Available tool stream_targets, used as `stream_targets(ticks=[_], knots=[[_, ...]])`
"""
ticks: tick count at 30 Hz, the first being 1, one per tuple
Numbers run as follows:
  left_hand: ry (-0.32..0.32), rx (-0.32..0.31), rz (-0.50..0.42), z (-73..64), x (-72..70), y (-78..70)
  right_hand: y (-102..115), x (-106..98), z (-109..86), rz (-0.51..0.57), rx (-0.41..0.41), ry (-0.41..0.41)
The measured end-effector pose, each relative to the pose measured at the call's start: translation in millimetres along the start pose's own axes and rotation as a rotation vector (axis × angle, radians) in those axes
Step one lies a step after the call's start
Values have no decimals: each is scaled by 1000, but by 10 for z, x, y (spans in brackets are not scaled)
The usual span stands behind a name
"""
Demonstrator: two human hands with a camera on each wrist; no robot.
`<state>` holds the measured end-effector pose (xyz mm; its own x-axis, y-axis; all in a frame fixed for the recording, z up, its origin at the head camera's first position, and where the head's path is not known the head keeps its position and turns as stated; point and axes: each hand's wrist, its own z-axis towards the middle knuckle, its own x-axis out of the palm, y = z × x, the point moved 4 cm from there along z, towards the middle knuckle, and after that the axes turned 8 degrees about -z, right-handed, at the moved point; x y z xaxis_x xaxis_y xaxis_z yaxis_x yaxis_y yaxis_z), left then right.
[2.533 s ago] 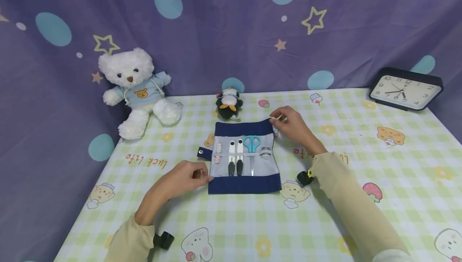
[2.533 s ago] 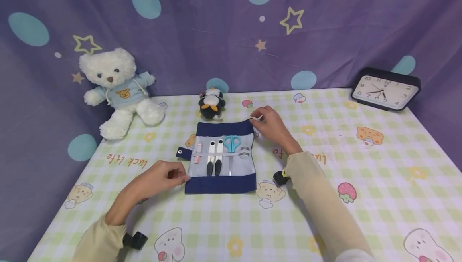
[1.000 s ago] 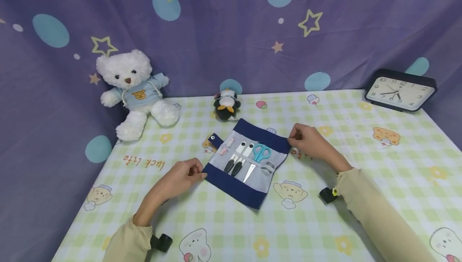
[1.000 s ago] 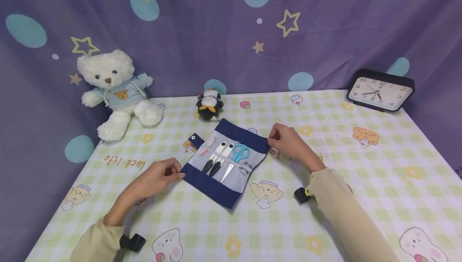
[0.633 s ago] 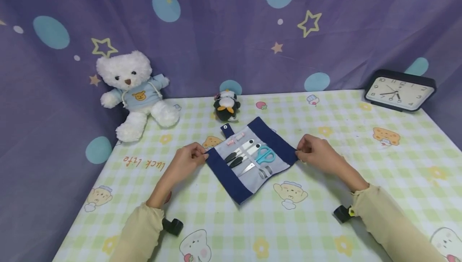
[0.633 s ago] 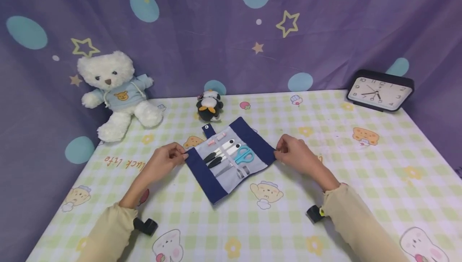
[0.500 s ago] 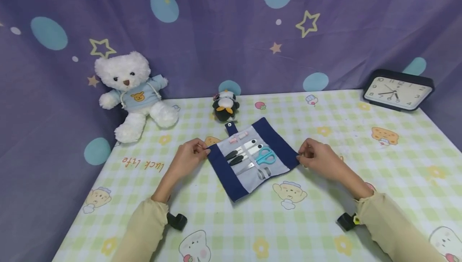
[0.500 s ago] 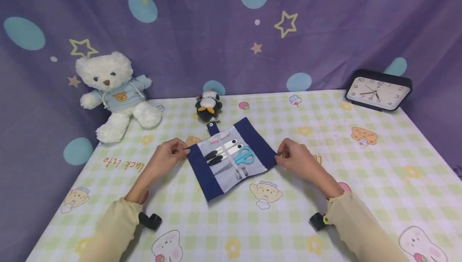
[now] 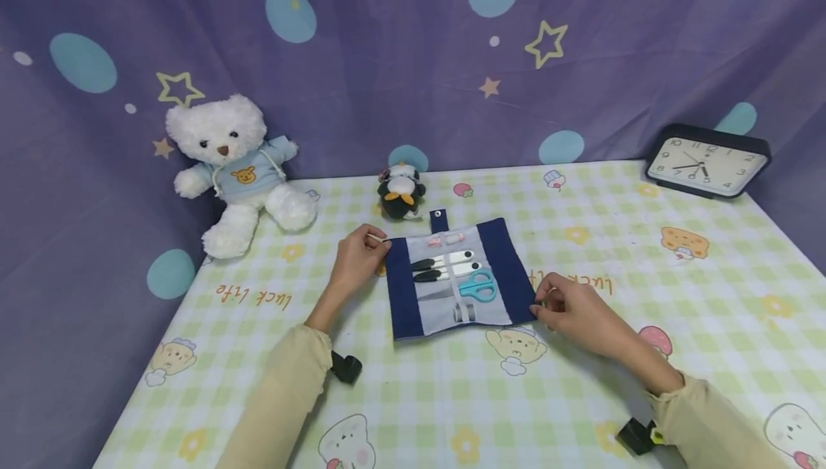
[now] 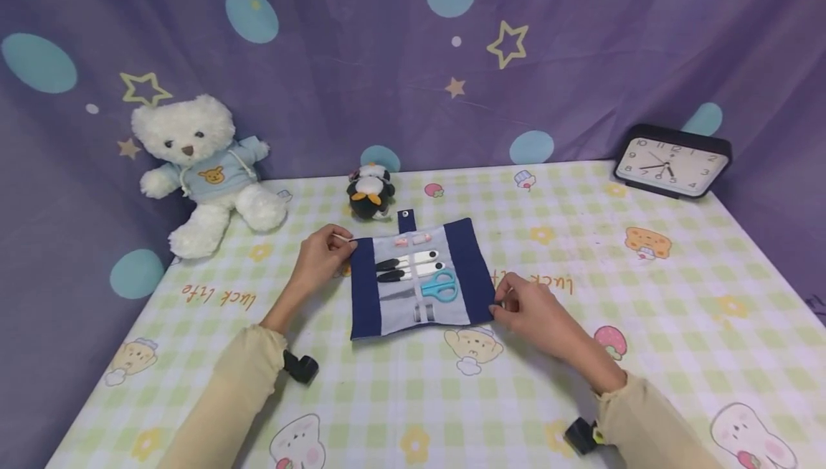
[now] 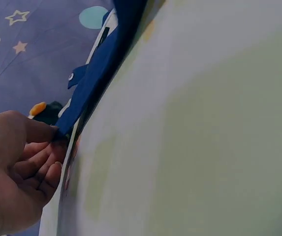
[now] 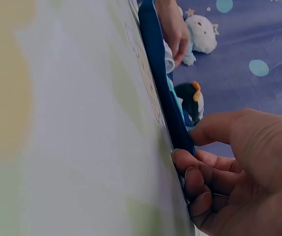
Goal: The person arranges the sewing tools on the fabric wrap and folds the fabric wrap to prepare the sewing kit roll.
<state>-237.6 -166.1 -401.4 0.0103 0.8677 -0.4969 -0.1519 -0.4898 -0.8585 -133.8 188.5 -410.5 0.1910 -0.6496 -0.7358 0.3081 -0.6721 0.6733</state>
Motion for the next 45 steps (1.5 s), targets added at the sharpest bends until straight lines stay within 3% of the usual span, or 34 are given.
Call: stream_targets(ticks=[6,11,20,24,29,33,39,43,45], knots=[[-82,-51,-20,100,42,30,71,70,-68,2,-34,-7],[-127,-56,-14,132,50,42,113,105,-88,-4,-62,-5],[-104,-60,-18,154,59,53,137,113,-93,-4,-91,-16],[-44,-46,1,126,56,22,139,115,-99,-17,-102,-17],[101,-20,83,1,35,-50,157,107,-102,-72,-147,-28],[227,22,144,-160,-3,-113,163,94,-106,-179,-195,-49],[398,193,340,-470,-27,-277,168,104,-109,-325,-294,-107],[418,333,475,-681,-32,-391,177,120,-109,-348,-366,-126],[412,385,494,-764,-38,-440,184,127,-106,-360,-402,-124]])
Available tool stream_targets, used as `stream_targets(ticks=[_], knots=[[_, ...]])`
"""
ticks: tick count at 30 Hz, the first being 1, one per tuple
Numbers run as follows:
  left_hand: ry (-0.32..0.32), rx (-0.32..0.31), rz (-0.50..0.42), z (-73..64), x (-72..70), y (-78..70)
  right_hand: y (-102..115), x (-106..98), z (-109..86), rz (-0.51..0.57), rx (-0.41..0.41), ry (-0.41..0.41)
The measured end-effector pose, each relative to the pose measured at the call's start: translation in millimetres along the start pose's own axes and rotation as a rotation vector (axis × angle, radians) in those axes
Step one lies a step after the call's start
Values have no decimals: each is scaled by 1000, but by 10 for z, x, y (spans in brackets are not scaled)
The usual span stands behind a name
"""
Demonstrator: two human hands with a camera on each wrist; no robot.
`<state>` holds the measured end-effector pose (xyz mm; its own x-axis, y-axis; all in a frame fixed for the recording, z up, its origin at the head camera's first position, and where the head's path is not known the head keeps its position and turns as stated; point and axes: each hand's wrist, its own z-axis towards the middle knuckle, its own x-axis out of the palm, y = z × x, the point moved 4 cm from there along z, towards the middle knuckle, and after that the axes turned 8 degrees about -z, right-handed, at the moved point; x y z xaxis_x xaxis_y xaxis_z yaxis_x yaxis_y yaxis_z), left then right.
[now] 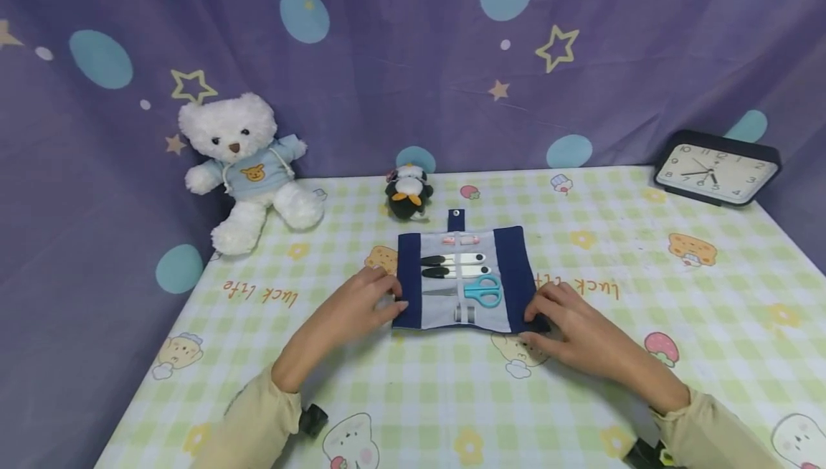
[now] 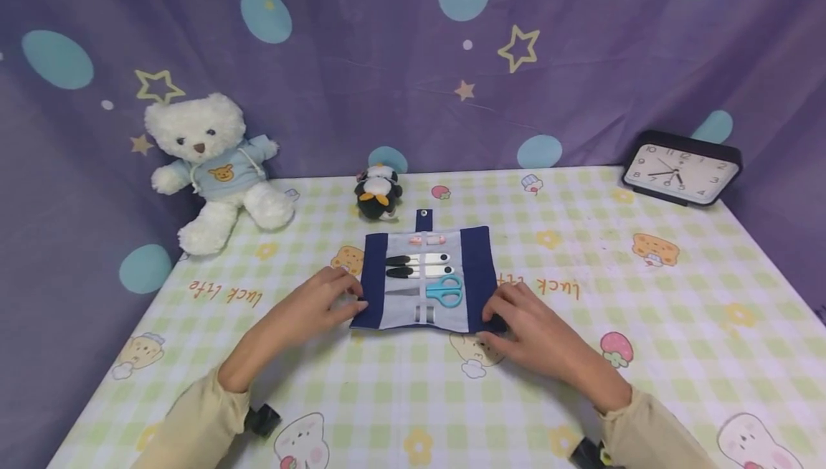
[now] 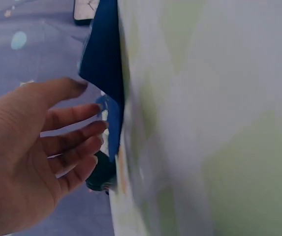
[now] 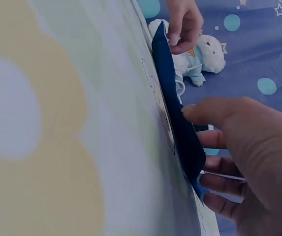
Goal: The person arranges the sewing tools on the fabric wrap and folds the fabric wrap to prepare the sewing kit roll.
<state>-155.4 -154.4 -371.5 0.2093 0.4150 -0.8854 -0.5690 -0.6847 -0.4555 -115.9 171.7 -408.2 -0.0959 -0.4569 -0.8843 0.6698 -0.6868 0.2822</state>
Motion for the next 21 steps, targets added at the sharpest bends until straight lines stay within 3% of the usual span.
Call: stream_targets(ticks=[9,16,21], knots=[[68,98,-58,-133,67,-156,9,-2,19,-102,-211,-93],[83,-17,-131,-182,137,-58,10,-5,19,-87,-295,-180],[56,-3,-197,-177,116,-37,18,-10,16,-102,-318,-216]])
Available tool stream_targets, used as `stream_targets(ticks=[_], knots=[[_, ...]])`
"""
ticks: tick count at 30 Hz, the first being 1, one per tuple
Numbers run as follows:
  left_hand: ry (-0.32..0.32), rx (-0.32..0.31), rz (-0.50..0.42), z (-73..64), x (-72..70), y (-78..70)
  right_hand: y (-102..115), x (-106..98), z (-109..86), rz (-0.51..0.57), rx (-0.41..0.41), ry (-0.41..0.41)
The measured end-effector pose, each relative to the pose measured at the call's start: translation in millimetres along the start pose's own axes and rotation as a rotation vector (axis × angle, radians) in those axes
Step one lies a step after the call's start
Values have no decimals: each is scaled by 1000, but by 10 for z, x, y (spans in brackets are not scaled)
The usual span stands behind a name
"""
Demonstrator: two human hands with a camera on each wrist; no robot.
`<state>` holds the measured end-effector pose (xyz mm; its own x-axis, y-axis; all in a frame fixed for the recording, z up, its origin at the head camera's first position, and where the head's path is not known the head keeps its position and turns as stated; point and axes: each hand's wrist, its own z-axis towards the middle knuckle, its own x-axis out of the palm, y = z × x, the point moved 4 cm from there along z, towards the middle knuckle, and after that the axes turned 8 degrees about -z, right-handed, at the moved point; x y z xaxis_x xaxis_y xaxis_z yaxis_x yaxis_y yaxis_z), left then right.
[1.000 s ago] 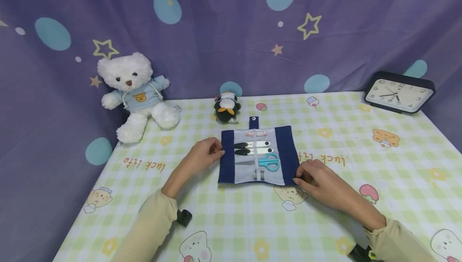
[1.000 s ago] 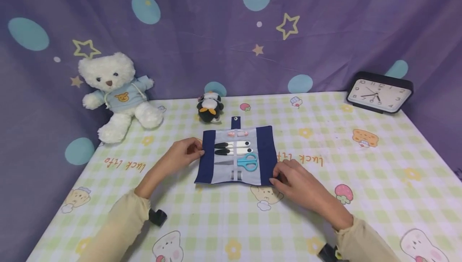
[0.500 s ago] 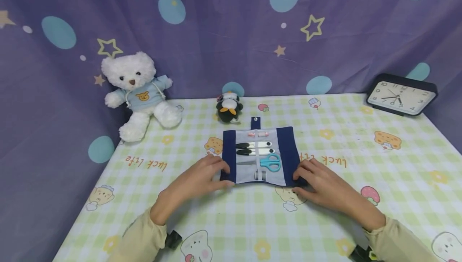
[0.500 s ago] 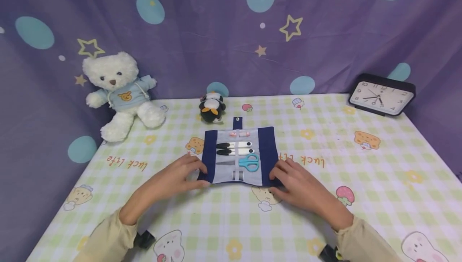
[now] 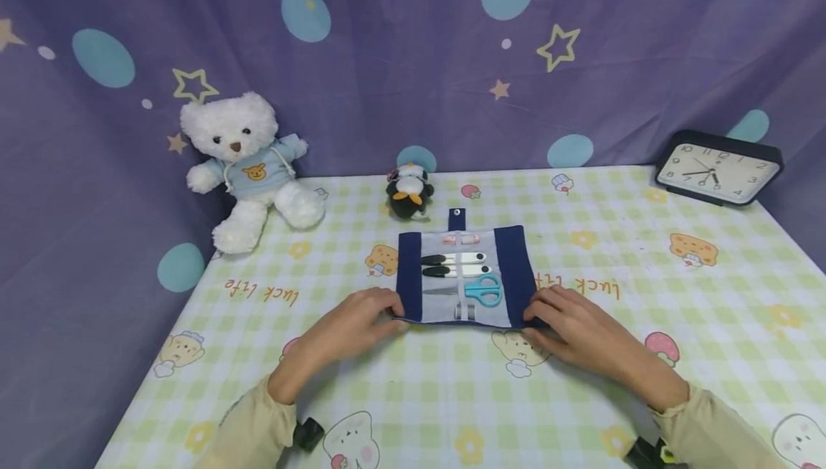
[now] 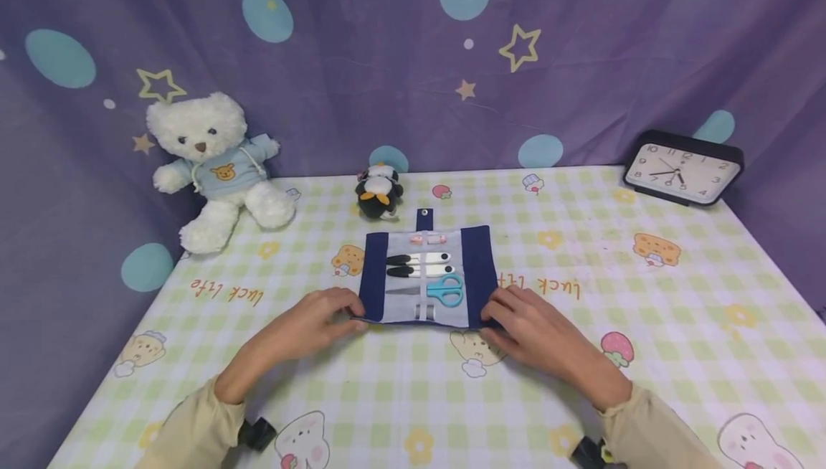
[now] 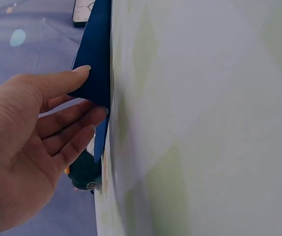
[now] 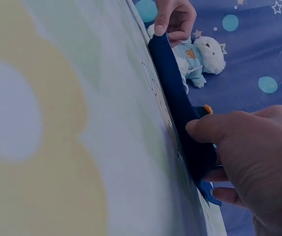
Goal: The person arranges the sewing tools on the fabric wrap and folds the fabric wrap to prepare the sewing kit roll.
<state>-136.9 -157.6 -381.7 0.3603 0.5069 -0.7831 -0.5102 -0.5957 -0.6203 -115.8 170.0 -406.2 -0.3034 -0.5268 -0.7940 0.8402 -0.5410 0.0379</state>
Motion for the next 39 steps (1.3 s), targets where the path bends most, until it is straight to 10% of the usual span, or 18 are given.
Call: stream_targets(ticks=[17,39], knots=[[-3,-23,-215,53,-61,87,-30,-25,-3,19,56,-22],[-22,-211,-430,231,-73,331,-343,72,81,308,499,54]])
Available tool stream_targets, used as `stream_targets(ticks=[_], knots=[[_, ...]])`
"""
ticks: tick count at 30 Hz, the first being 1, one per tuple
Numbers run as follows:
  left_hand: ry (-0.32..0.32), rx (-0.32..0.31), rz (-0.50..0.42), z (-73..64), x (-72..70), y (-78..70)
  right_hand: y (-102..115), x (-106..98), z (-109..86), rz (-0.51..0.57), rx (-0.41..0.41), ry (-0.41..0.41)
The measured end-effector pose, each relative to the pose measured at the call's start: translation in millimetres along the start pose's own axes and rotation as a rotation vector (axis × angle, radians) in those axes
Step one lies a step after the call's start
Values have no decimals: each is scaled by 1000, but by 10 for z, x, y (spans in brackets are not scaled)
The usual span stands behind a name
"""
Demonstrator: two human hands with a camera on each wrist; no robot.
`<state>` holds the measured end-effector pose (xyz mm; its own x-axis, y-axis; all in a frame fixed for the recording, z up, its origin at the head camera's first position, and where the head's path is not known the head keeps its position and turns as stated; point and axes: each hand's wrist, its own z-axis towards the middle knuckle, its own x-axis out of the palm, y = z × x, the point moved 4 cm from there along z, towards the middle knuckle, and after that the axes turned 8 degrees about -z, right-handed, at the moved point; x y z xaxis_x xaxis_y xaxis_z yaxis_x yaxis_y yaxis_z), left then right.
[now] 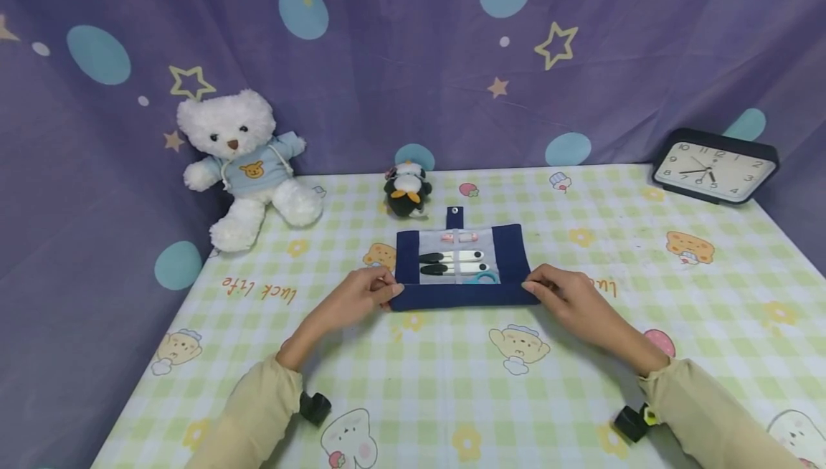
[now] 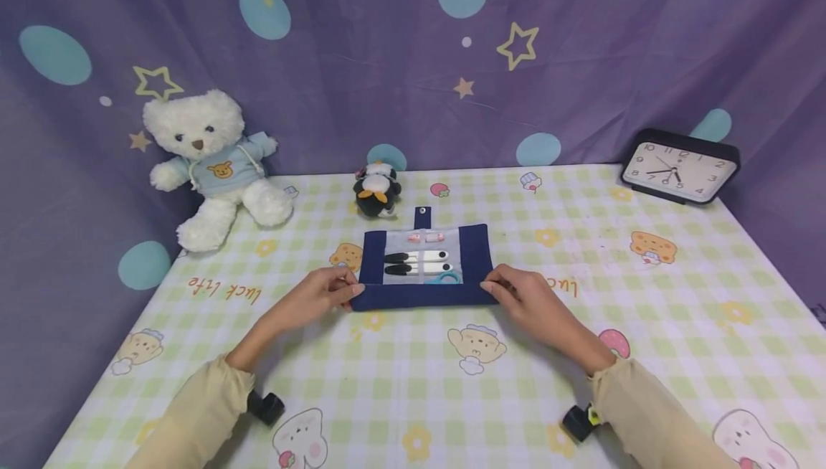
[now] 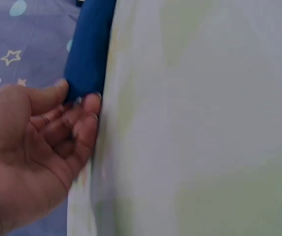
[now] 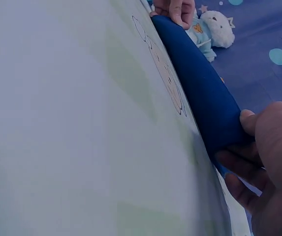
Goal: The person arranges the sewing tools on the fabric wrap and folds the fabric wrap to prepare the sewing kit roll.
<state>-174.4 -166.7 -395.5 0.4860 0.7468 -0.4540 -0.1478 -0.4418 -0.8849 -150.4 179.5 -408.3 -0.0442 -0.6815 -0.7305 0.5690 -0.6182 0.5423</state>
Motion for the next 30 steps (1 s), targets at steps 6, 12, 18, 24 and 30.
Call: stream_targets(ticks=[6,12,18,24,30], knots=[[-34,-92,-14,47,-5,-3,-49,30,69,-11,131,8],[-65,-153,-26,55,-6,-20,-48,34,123,-48,183,-4],[-102,-193,-13,75,15,-31,-67,55,190,-74,234,40],[-129,-225,-3,85,34,-36,-95,74,230,-66,282,80],[-160,-218,11,80,60,-47,-117,88,234,-55,294,90]])
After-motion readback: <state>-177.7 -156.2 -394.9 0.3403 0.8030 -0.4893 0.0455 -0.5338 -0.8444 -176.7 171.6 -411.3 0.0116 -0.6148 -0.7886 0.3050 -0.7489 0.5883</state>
